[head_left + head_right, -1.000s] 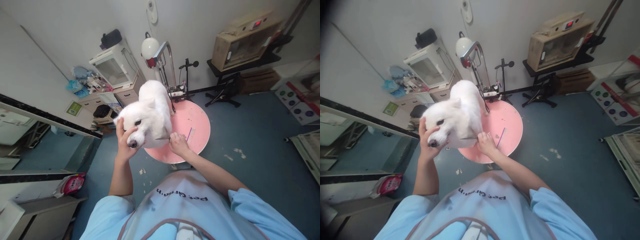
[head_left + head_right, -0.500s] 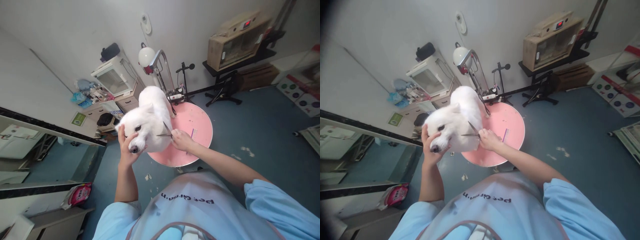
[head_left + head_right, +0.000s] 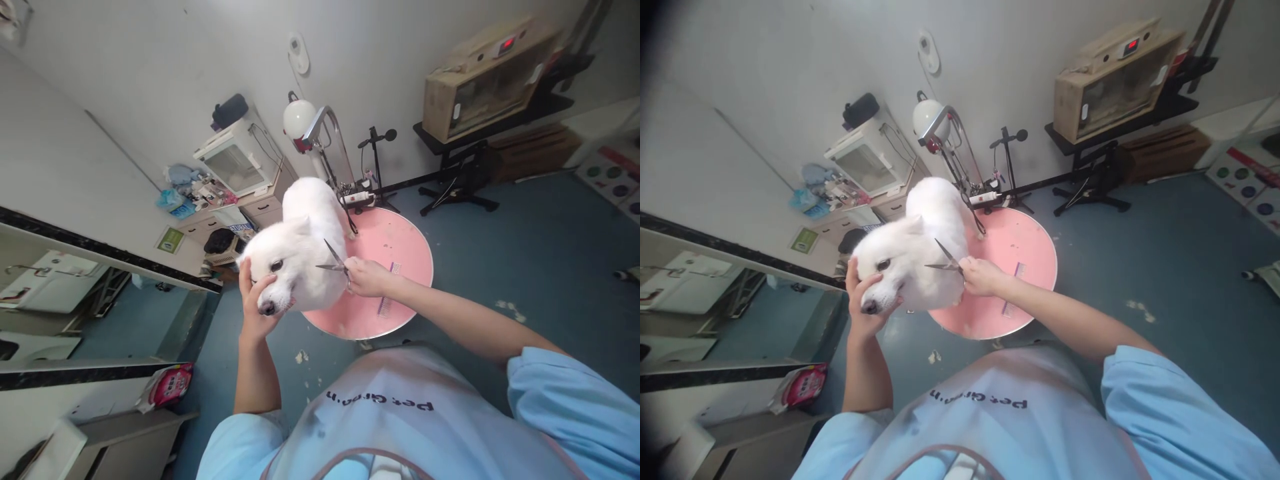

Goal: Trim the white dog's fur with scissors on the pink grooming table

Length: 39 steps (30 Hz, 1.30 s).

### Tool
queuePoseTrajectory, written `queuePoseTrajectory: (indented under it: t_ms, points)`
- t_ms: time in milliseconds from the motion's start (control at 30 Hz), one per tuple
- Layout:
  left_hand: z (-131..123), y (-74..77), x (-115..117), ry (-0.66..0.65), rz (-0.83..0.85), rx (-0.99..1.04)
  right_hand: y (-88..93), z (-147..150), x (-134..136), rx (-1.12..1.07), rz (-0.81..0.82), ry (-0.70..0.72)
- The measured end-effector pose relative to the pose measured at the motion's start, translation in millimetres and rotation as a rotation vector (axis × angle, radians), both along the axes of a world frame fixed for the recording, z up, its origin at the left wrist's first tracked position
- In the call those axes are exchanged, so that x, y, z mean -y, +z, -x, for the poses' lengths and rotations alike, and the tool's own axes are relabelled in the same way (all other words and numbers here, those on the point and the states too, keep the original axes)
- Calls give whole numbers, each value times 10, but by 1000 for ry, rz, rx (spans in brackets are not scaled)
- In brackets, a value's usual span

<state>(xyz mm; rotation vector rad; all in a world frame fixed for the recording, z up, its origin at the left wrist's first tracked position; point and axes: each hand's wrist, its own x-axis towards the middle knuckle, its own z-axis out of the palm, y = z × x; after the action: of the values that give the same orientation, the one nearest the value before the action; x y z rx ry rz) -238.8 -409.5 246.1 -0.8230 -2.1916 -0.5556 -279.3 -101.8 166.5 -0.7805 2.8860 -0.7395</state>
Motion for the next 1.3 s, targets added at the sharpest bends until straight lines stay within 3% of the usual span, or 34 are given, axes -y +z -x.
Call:
queuePoseTrajectory:
  t_ms: [200,600,733,933,1033,1133,1300]
  points:
    - [-22,-24,-1,67,12,3,63,108,-81,54,52,31]
    - [-45,-31,-15,54,-50,-2,76,445,-184,14,42,34]
    - [-29,-37,-6,64,-78,4,-201,417,-154,34,106,-29]
    - [-13,47,-51,21,-75,37,-1009,-119,193,98,250,-58]
    - [12,95,-68,-44,-43,-8,-1297,-290,417,148,213,-185]
    - [35,117,-60,-29,-28,-4,-1394,-338,577,126,176,-251]
    - [52,128,-26,-24,-36,37,-1370,-354,704,61,200,-253]
